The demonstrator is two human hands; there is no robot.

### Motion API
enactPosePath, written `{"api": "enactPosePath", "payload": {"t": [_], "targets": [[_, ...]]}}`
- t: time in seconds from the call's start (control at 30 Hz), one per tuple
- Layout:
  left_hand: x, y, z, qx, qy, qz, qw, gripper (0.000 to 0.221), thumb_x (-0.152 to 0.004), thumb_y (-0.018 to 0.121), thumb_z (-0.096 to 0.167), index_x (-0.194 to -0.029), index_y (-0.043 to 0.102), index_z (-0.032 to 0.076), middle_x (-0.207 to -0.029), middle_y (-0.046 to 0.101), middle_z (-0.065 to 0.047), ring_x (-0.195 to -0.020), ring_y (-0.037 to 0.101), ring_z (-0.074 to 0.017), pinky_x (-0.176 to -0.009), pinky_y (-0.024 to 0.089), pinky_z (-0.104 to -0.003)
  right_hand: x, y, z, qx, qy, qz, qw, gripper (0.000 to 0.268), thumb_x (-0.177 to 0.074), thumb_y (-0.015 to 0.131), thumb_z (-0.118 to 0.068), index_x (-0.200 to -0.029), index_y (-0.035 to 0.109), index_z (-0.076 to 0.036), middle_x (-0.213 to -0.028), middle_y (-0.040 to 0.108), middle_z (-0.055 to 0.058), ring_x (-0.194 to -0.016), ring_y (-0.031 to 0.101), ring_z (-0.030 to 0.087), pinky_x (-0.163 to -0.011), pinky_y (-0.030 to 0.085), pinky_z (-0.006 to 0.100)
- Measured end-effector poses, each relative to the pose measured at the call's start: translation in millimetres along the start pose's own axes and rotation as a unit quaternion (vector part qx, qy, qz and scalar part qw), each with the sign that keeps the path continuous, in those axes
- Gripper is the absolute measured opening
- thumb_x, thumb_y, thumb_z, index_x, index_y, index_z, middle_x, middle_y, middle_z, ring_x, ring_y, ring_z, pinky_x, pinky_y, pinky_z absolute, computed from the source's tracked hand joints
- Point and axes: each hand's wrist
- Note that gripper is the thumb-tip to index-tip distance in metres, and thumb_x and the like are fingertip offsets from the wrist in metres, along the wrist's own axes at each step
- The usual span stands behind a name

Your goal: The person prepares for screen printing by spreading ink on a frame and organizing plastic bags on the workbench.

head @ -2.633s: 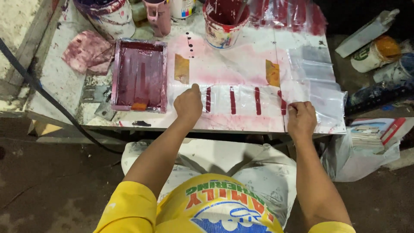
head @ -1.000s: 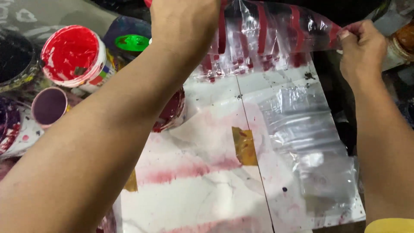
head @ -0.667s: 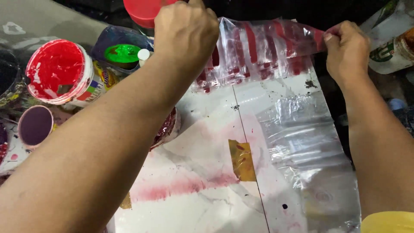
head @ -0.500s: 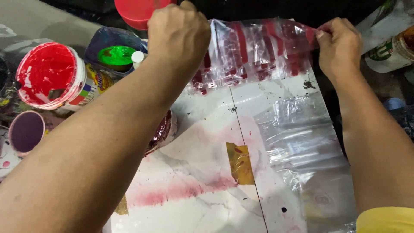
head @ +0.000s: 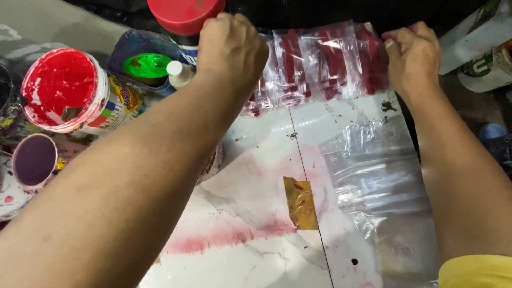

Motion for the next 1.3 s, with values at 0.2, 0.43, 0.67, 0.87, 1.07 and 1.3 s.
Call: {"api": "enactPosePath", "payload": {"t": [0.2,0.43,0.67,0.87,1.07,1.3], "targets": [[25.0,-37.2,-13.5,0.000,-0.017,0.052,0.999,0.024,-0.096,0.051,-0.004,-0.101,0.069,0.011,-0.089,0.064,-0.007,-0.069,0.059,-0.0205,-0.043,0.046,-0.033,2.7,-41.8,-54.4,-0.123,0.012,0.040,0.992,0.026,-0.114,0.057,-0.002,-0.132,0.069,0.013,-0.120,0.053,0.021,-0.110,0.052,0.036,-0.095,0.047,0.044],[79.1,-28.8,-61.2,0.046,-0.132,0.366,0.920,0.028,-0.066,0.062,0.004,-0.071,0.055,0.031,-0.058,0.049,0.009,-0.043,0.042,-0.0167,-0.034,0.027,-0.035,5.4,-45.5,-200.0,-0.040,0.020,-0.140,0.989,0.051,-0.093,0.069,-0.002,-0.141,0.067,-0.018,-0.115,0.075,0.005,-0.102,0.071,0.025,-0.086,0.056,0.040],[258.4,-51.5,-71.8,0.013,-0.127,0.364,0.923,0.005,-0.109,0.065,0.023,-0.108,0.063,0.019,-0.085,0.051,-0.001,-0.066,0.056,-0.0223,-0.044,0.029,-0.036,12.6,9.2,-276.8,-0.124,-0.097,-0.086,0.984,0.052,-0.102,0.066,-0.023,-0.151,0.052,-0.011,-0.097,0.072,0.006,-0.079,0.065,0.028,-0.064,0.050,0.046],[381.8,-0.4,-51.9,0.134,-0.155,0.255,0.945,0.034,-0.102,0.064,0.036,-0.128,0.074,0.017,-0.073,0.052,-0.003,-0.055,0.052,-0.0237,-0.044,0.036,-0.036,-6.2,11.4,-295.9,-0.068,-0.097,-0.034,0.992,0.046,-0.102,0.063,-0.031,-0.143,0.059,-0.011,-0.084,0.072,0.004,-0.064,0.066,0.026,-0.051,0.049,0.045],[447.0,72.3,-2.0,0.274,-0.306,0.209,0.887,0.027,-0.086,0.077,0.034,-0.107,0.076,0.018,-0.079,0.063,-0.004,-0.059,0.058,-0.0267,-0.051,0.044,-0.041,-6.3,22.0,-303.7,-0.047,-0.075,0.023,0.996,0.037,-0.100,0.069,-0.045,-0.110,0.059,-0.011,-0.072,0.062,0.002,-0.057,0.059,0.023,-0.050,0.046,0.043],[467.0,97.0,27.0,0.375,-0.407,0.163,0.817,0.029,-0.083,0.074,0.030,-0.106,0.076,0.013,-0.070,0.056,-0.003,-0.049,0.051,-0.0230,-0.049,0.043,-0.036,-27.9,30.0,-327.5,0.089,-0.053,-0.002,0.995,0.035,-0.090,0.077,-0.039,-0.089,0.059,-0.009,-0.070,0.067,0.010,-0.056,0.064,0.037,-0.045,0.044,0.051]]}}
Point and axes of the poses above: each hand's wrist, its own x-axis away from the middle knuckle, its own y-axis out of the palm, z = x × y
